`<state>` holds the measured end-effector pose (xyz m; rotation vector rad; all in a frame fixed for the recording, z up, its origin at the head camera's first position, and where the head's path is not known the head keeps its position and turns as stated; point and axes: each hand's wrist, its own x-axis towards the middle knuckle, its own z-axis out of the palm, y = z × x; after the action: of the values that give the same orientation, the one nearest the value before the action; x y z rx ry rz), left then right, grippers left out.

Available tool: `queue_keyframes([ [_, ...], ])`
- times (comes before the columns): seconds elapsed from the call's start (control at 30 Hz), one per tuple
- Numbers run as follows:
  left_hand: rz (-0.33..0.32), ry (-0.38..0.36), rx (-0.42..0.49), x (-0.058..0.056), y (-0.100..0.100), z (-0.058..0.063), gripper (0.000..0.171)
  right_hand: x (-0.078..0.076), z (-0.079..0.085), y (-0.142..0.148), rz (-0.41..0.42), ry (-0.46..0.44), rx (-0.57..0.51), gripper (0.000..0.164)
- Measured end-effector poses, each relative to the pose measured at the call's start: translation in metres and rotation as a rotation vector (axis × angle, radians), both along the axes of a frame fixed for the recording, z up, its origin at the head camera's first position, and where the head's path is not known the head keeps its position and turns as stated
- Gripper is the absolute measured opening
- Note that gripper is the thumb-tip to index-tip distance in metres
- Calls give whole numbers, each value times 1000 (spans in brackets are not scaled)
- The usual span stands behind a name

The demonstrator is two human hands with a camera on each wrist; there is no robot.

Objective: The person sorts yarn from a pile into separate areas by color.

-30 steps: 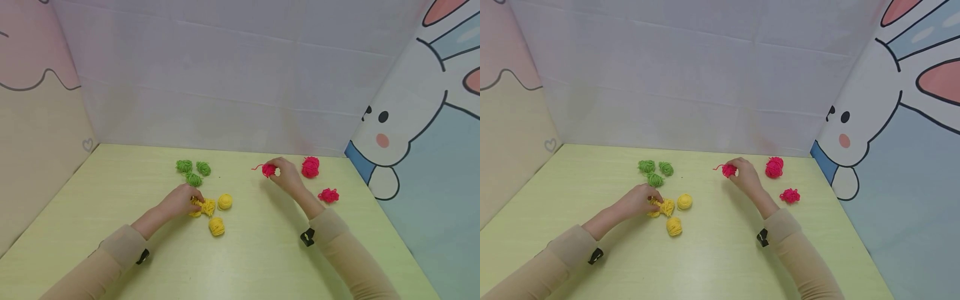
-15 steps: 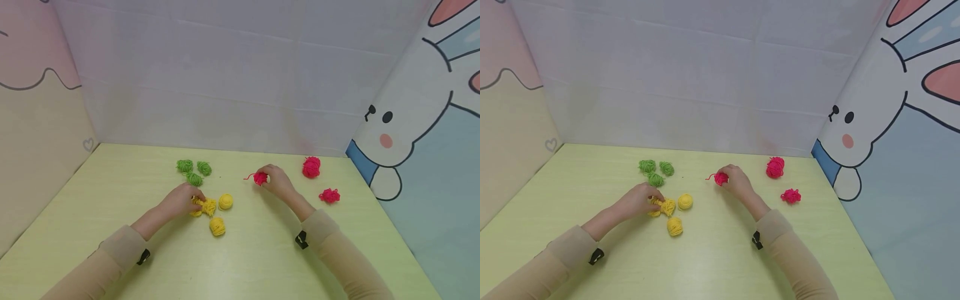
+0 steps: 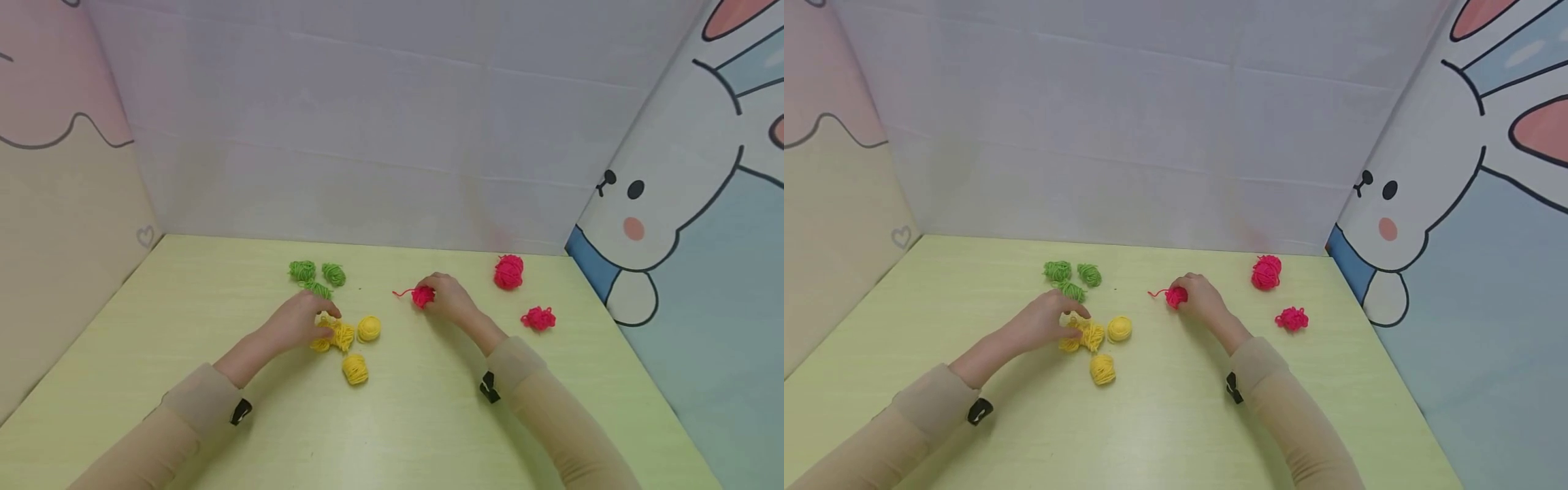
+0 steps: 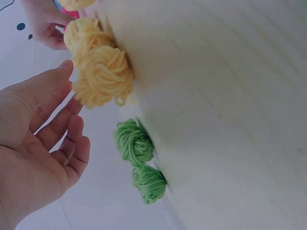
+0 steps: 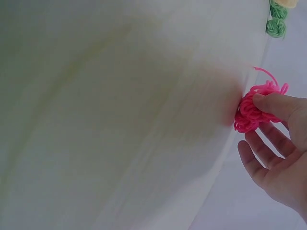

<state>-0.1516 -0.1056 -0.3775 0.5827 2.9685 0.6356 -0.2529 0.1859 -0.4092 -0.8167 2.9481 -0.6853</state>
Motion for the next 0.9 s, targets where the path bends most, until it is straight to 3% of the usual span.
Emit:
queue_keyframes([
  [0.37,-18,62,52,-13,30,26,34,-1,-2,0,34,17,-41,34],
  [0.73,-43,83,71,-36,63,21,38,5,8,7,30,-34,-93,42],
  [0.9,-41,78,60,-45,73,16,40,10,15,17,50,-16,-117,40],
])
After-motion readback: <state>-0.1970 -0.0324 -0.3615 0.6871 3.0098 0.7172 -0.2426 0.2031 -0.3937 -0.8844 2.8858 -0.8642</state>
